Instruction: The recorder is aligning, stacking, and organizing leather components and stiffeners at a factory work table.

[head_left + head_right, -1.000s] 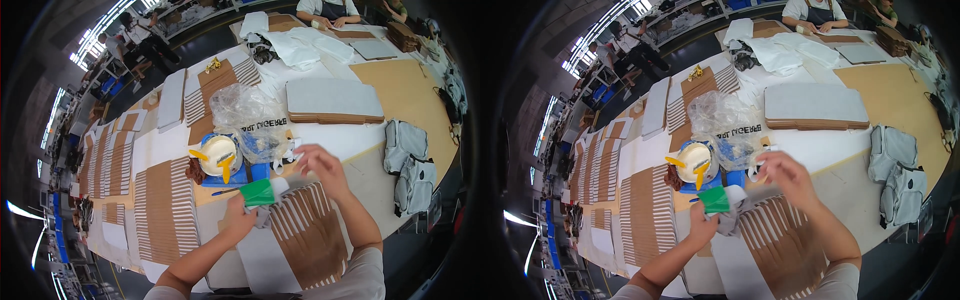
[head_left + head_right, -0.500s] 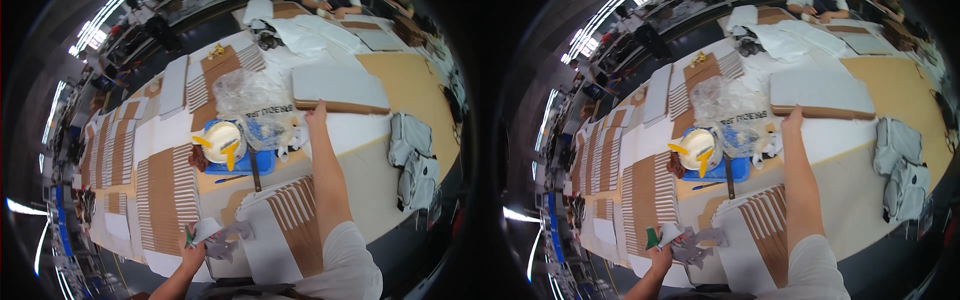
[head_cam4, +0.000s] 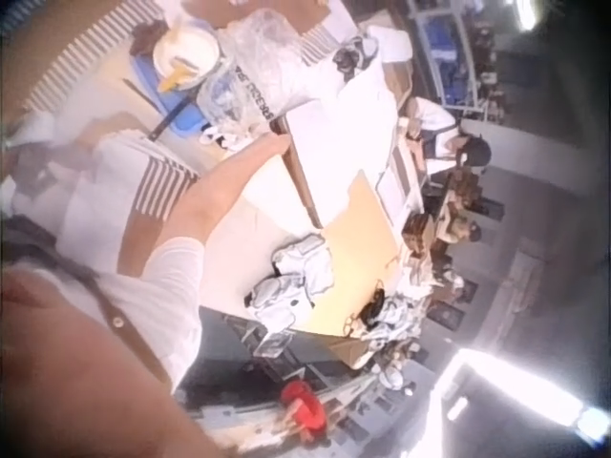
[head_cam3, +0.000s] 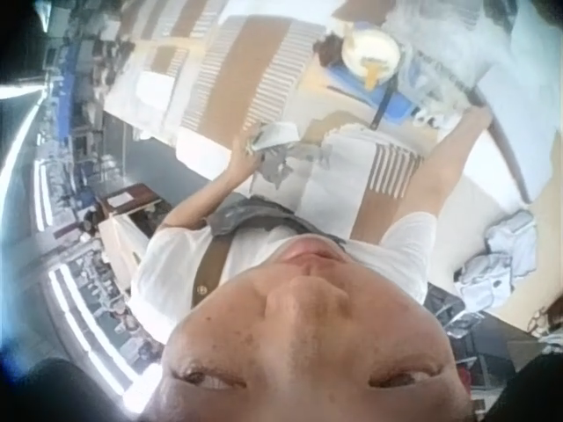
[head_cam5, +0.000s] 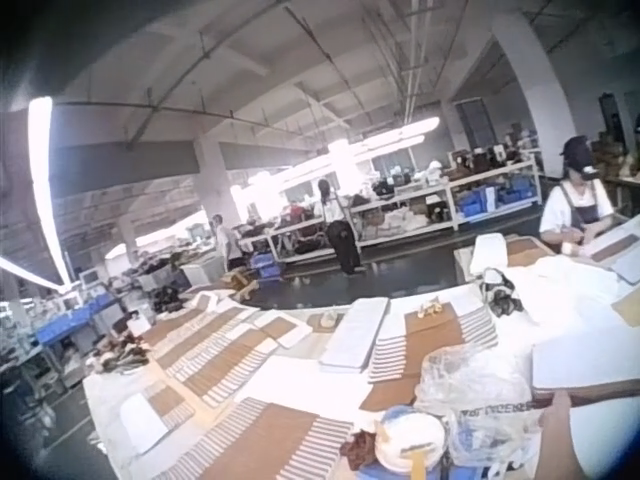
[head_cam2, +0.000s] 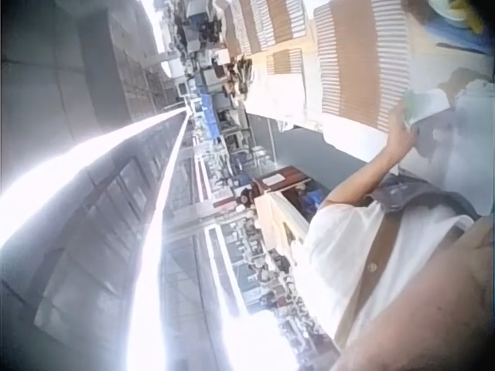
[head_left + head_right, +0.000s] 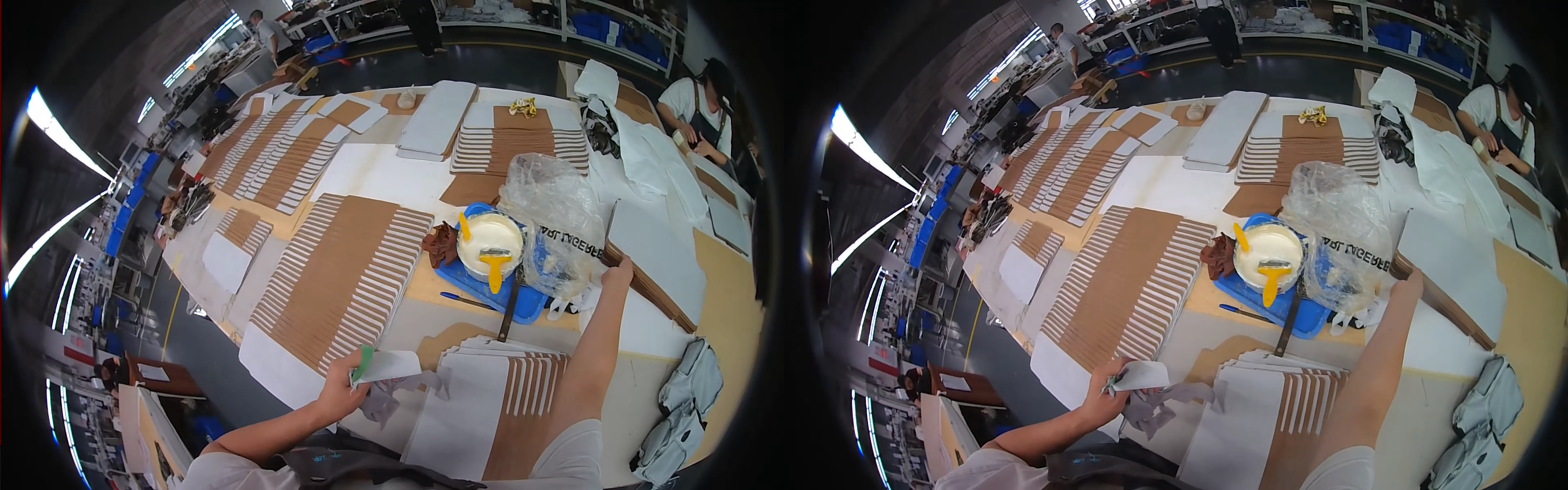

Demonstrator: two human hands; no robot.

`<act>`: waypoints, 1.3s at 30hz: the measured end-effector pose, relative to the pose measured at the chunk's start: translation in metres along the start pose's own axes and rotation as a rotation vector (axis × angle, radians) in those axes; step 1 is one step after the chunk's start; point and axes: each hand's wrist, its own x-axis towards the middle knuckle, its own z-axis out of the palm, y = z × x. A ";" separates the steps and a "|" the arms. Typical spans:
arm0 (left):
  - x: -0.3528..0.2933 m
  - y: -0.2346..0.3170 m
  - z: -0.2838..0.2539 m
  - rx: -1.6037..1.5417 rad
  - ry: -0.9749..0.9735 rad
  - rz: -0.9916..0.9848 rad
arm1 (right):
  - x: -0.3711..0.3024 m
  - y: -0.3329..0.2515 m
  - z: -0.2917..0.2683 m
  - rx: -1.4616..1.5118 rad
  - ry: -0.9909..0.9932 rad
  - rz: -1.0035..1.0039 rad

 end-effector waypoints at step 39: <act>-0.015 -0.024 -0.018 -0.076 -0.022 -0.170 | -0.065 0.005 0.024 0.167 0.384 -0.348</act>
